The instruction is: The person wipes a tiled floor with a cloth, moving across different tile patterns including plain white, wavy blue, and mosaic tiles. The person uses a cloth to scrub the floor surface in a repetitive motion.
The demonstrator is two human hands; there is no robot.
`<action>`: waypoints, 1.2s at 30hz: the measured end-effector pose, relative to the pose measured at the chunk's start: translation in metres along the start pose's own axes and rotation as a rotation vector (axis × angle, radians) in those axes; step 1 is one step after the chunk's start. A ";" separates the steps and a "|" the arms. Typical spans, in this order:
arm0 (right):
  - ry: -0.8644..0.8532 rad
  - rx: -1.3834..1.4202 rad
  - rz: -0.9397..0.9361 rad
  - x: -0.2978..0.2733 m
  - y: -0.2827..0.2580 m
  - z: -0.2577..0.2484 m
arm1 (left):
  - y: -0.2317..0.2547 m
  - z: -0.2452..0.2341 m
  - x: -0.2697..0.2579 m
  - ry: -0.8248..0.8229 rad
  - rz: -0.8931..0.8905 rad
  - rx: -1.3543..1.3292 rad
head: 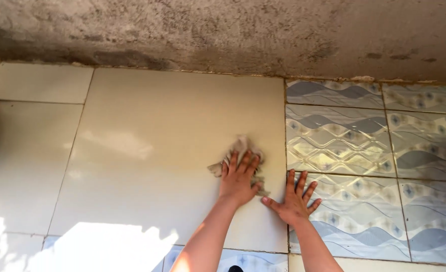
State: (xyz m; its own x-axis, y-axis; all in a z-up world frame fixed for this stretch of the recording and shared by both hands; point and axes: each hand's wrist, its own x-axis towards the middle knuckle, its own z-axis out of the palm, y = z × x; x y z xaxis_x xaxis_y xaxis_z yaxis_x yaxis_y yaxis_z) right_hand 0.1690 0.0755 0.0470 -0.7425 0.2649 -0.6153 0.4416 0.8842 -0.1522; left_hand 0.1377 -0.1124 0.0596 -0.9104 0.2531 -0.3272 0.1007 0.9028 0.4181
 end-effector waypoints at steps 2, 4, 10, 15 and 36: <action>0.022 0.005 -0.015 0.001 0.001 0.003 | -0.014 0.005 -0.018 0.073 0.114 -0.007; 0.010 0.008 -0.001 0.009 0.001 0.004 | -0.047 0.005 -0.032 0.066 0.119 0.082; 0.015 -0.011 -0.008 0.016 0.010 0.014 | -0.208 -0.018 -0.090 0.323 -0.349 0.281; 0.050 -0.020 -0.027 0.024 0.019 0.026 | -0.228 -0.030 -0.067 0.415 -0.705 0.023; 0.066 0.088 -0.041 0.014 0.016 0.015 | -0.110 -0.015 -0.040 0.161 0.066 0.133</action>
State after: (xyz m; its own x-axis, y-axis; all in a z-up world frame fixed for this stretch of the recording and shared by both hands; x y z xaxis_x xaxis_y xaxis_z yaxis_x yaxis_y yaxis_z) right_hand 0.1733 0.0880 0.0245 -0.7908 0.2566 -0.5557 0.4506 0.8585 -0.2448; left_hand 0.1575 -0.2268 0.0398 -0.9514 0.2637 -0.1593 0.2041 0.9268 0.3152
